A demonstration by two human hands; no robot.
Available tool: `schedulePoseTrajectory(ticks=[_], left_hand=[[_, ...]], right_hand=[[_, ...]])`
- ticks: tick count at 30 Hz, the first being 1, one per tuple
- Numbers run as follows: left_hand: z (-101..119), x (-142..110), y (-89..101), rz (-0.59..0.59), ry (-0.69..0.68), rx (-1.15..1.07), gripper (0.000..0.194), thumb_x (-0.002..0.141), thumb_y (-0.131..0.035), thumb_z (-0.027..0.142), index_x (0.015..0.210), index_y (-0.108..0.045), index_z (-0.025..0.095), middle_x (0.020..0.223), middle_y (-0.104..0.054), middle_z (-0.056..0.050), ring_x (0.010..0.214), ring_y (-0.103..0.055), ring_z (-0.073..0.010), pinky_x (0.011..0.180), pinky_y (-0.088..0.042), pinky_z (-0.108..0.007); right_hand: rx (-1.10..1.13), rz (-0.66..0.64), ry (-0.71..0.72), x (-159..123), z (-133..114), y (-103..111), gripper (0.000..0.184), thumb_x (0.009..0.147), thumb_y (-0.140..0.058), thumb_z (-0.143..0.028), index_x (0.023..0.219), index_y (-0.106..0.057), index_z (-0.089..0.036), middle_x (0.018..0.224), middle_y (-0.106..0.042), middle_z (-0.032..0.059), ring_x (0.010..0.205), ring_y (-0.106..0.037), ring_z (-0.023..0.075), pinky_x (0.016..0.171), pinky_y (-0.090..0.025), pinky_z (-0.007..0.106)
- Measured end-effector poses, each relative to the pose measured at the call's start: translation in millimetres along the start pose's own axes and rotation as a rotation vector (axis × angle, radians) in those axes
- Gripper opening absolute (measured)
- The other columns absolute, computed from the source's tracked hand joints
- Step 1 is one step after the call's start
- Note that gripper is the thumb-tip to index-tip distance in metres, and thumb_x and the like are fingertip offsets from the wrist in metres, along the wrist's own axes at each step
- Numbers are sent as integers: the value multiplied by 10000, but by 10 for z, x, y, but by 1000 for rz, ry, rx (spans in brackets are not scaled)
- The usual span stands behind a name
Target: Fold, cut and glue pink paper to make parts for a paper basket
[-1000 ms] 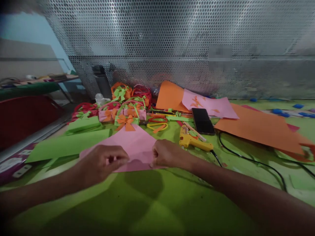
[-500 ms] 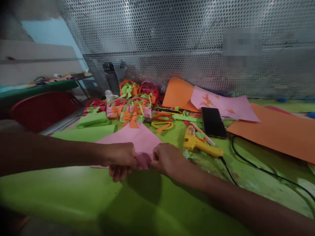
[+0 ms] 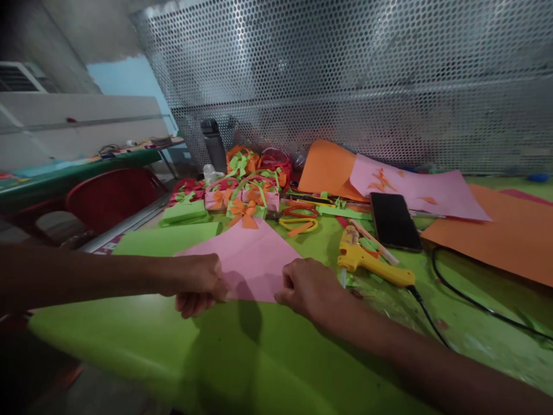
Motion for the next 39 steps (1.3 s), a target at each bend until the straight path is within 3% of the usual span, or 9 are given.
schedulePoseTrajectory(ticks=[4, 17, 24, 28, 32, 34, 36, 38, 39], left_hand=[[-223, -17, 112, 29, -16, -29, 284, 554, -666, 381, 438, -554, 148, 386, -545, -43, 334, -486, -133, 290, -341, -200], [-710, -91, 390, 87, 65, -67, 379, 513, -693, 477, 389, -510, 169, 360, -493, -36, 311, -434, -115, 275, -281, -189], [-852, -132, 450, 106, 82, -27, 388, 571, -663, 495, 405, -495, 188, 369, -468, -22, 319, -416, -112, 309, -309, -207], [-776, -218, 590, 144, 50, 112, 385, 599, -651, 477, 393, -514, 182, 418, -538, -66, 348, -477, -149, 349, -357, -245], [-396, -379, 552, 361, -122, 331, 416, 708, -593, 496, 444, -546, 178, 503, -607, -114, 506, -610, -265, 488, -459, -346], [-191, -433, 353, 515, -276, 434, 365, 776, -554, 503, 753, -689, 166, 871, -700, -158, 888, -639, -364, 783, -476, -478], [-36, -447, 54, 664, -650, 700, 503, 820, -542, 488, 1185, -604, 147, 1272, -566, -178, 1172, -499, -397, 970, -371, -546], [-79, -336, -234, 567, -868, 850, 737, 836, -515, 580, 1380, -405, 95, 1455, -335, -209, 1319, -318, -405, 1045, -282, -572], [-149, -256, -322, 527, -910, 872, 827, 835, -460, 658, 1420, -332, 88, 1478, -274, -215, 1343, -266, -406, 1053, -260, -586]], right_hand=[[1, -13, -15, -4, -14, 1, 125, 674, -628, -268, 601, -567, -186, 634, -586, -3, 577, -461, 121, 502, -247, 242], [-19, -44, -56, -24, -75, 44, 122, 692, -614, -234, 600, -553, -183, 632, -593, 4, 587, -486, 132, 517, -264, 252], [-11, -35, -50, -32, -76, 37, 120, 687, -613, -229, 594, -553, -183, 630, -591, 5, 586, -481, 131, 516, -264, 250], [7, -17, -40, -34, -46, 28, 119, 673, -605, -236, 587, -541, -184, 614, -576, 2, 563, -465, 125, 501, -256, 249], [28, 6, -16, -22, -34, 28, 134, 654, -592, -245, 564, -511, -187, 599, -555, -11, 562, -462, 116, 494, -248, 243], [32, 12, -8, -15, -36, 21, 137, 645, -584, -244, 554, -499, -187, 575, -538, -20, 545, -455, 109, 485, -239, 242], [31, 12, 1, -16, -39, 15, 128, 642, -571, -235, 549, -497, -185, 549, -522, -28, 518, -442, 101, 475, -230, 242], [28, 7, 7, -27, -41, 25, 115, 641, -558, -231, 553, -501, -184, 533, -511, -32, 505, -436, 99, 470, -229, 240], [27, -1, 11, -34, -43, 40, 111, 641, -555, -232, 556, -504, -183, 534, -510, -33, 506, -437, 99, 469, -231, 237]])
Point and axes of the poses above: each hand's wrist, its own x-axis towards the middle knuckle, its own y-axis out of the back of the hand, z = x × y, the point moved 3 cm from there along x, towards the middle knuckle
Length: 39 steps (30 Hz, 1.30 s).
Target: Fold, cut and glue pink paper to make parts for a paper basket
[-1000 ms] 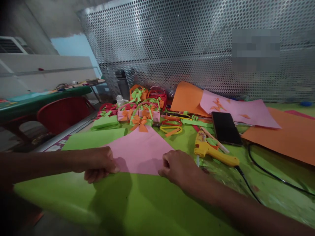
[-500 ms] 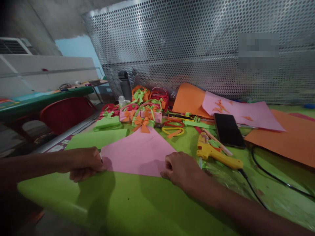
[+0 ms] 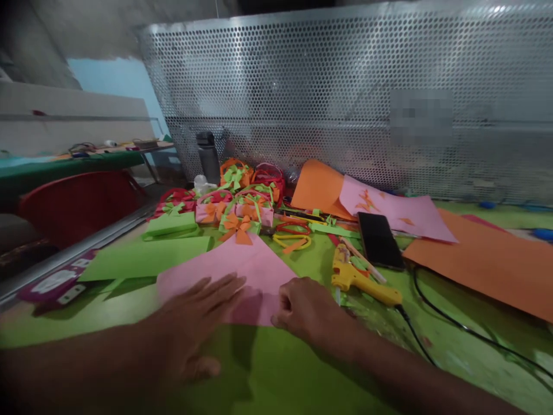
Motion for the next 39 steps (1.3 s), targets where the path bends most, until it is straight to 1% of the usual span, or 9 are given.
schedulePoseTrajectory(ticks=[3, 6, 10, 15, 20, 24, 30, 34, 39], left_hand=[[-97, -101, -275, 53, -73, -36, 879, 843, -347, 721, 1490, -119, 170, 1528, -136, -165, 1382, -157, -385, 1075, -205, -595], [-174, -184, -339, 84, -127, -36, 904, 835, -349, 729, 1495, -8, 215, 1539, -60, -148, 1389, -105, -383, 1080, -178, -601], [-178, -233, -385, 122, -122, 1, 880, 847, -324, 723, 1495, -18, 213, 1535, -71, -159, 1391, -92, -382, 1087, -170, -588], [-233, -315, -651, 320, -112, 70, 971, 831, -356, 732, 1489, 41, 139, 1527, -109, -197, 1390, -89, -390, 1083, -214, -564], [-199, -361, -586, 253, -124, 60, 911, 854, -427, 647, 1492, -37, 127, 1529, -96, -196, 1388, -69, -401, 1065, -248, -580], [-164, -336, -484, 205, -93, 93, 727, 885, -495, 468, 1467, -215, 135, 1503, -207, -205, 1369, -172, -407, 1038, -308, -579], [-201, -283, -590, 259, -80, 189, 670, 842, -533, 206, 1450, -259, 135, 1471, -268, -234, 1350, -218, -419, 1015, -346, -569], [-204, -283, -614, 285, -91, 211, 694, 809, -541, 187, 1441, -260, 129, 1459, -282, -249, 1351, -206, -426, 1003, -356, -575], [-222, -294, -699, 370, -100, 238, 723, 798, -555, 181, 1442, -232, 118, 1469, -275, -240, 1374, -147, -406, 1030, -325, -562]], right_hand=[[5, -55, 18, 17, -34, 69, 108, 627, -565, -234, 550, -513, -179, 537, -511, -36, 498, -436, 97, 455, -231, 226], [22, -119, 81, 167, -157, 120, 61, 610, -570, -203, 564, -541, -176, 533, -511, -46, 491, -440, 92, 444, -237, 217], [39, -150, 203, 543, -437, 67, 54, 646, -530, -155, 632, -581, -164, 573, -528, -45, 550, -460, 89, 492, -284, 204], [-20, -221, 196, 871, -712, -18, 198, 700, -552, -234, 517, -535, -160, 463, -438, -43, 478, -414, 91, 451, -258, 224], [-121, -270, 122, 1073, -854, 36, 305, 666, -674, -322, 462, -504, -171, 409, -442, -21, 466, -451, 121, 438, -263, 240], [-92, -351, 89, 1276, -790, 45, 313, 656, -701, -341, 477, -510, -171, 449, -524, -9, 443, -510, 122, 412, -321, 220], [-33, -449, -26, 1412, -602, 75, 243, 768, -645, -269, 574, -566, -145, 530, -572, -17, 473, -559, 111, 441, -439, 214], [-64, -483, -133, 1420, -497, 126, 184, 880, -591, -310, 881, -620, -129, 807, -641, 10, 651, -609, 117, 593, -517, 275], [-75, -419, -232, 1423, -348, 259, 300, 902, -561, -329, 1149, -560, -160, 1127, -590, 74, 925, -605, 197, 773, -519, 396]])
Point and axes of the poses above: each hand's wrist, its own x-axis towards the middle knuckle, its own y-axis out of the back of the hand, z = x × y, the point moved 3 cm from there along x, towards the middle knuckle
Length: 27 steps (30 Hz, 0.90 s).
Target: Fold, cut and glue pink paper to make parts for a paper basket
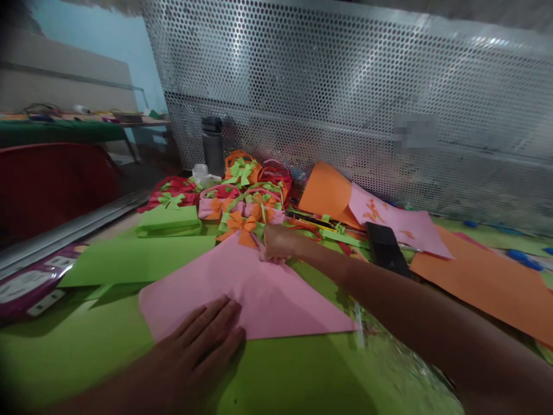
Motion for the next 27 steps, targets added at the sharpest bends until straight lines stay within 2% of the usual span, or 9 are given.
schedulePoseTrajectory(ticks=[5, 9, 13, 19, 22, 24, 27], left_hand=[[6, -52, -98, 130, 10, 8, 675, 821, -576, 232, 1418, -273, 142, 1491, -263, -200, 1389, -131, -375, 1073, -266, -548], [1, -58, -129, 126, 9, 34, 636, 830, -561, 190, 1411, -303, 162, 1501, -262, -166, 1392, -130, -362, 1090, -248, -528], [-18, -33, -68, 56, 6, 68, 637, 844, -480, 141, 1443, -265, 184, 1513, -254, -115, 1391, -156, -342, 1092, -271, -495], [-27, -11, -25, -21, -15, 76, 685, 835, -491, 167, 1464, -220, 161, 1501, -269, -144, 1368, -221, -367, 1035, -345, -509], [-8, -20, -51, -17, 1, 46, 663, 883, -495, 264, 1471, -199, 186, 1501, -284, -120, 1374, -221, -341, 1068, -296, -498], [3, -26, 1, 24, 18, 24, 623, 897, -490, 328, 1453, -234, 213, 1486, -327, -98, 1375, -230, -320, 1094, -245, -495], [-70, -33, 280, 224, 87, -75, 500, 902, -459, 356, 1371, -322, 248, 1433, -404, -91, 1358, -270, -309, 1101, -226, -510]], right_hand=[[62, 145, -41, -36, 178, 78, 322, 901, -558, -340, 1173, -553, -168, 1181, -567, 79, 976, -589, 219, 804, -507, 415], [125, 160, -22, -38, 245, 36, 324, 905, -554, -337, 1183, -543, -171, 1173, -569, 81, 966, -593, 212, 799, -510, 416], [152, 121, 36, 27, 219, 38, 335, 901, -560, -334, 1193, -538, -170, 1183, -564, 82, 973, -591, 216, 799, -510, 418], [157, -22, 151, 90, 181, 41, 308, 899, -565, -331, 1156, -559, -163, 1150, -581, 77, 936, -601, 201, 770, -519, 395], [190, -41, 211, 6, 192, 46, 253, 879, -590, -337, 1041, -611, -144, 995, -636, 48, 797, -620, 158, 676, -524, 324], [233, 1, 265, -105, 196, 99, 217, 789, -679, -329, 876, -661, -131, 788, -656, 3, 662, -606, 131, 582, -488, 253], [314, 180, 349, -353, 177, 293, 198, 646, -741, -307, 691, -675, -126, 590, -610, -35, 565, -565, 118, 511, -416, 213]])
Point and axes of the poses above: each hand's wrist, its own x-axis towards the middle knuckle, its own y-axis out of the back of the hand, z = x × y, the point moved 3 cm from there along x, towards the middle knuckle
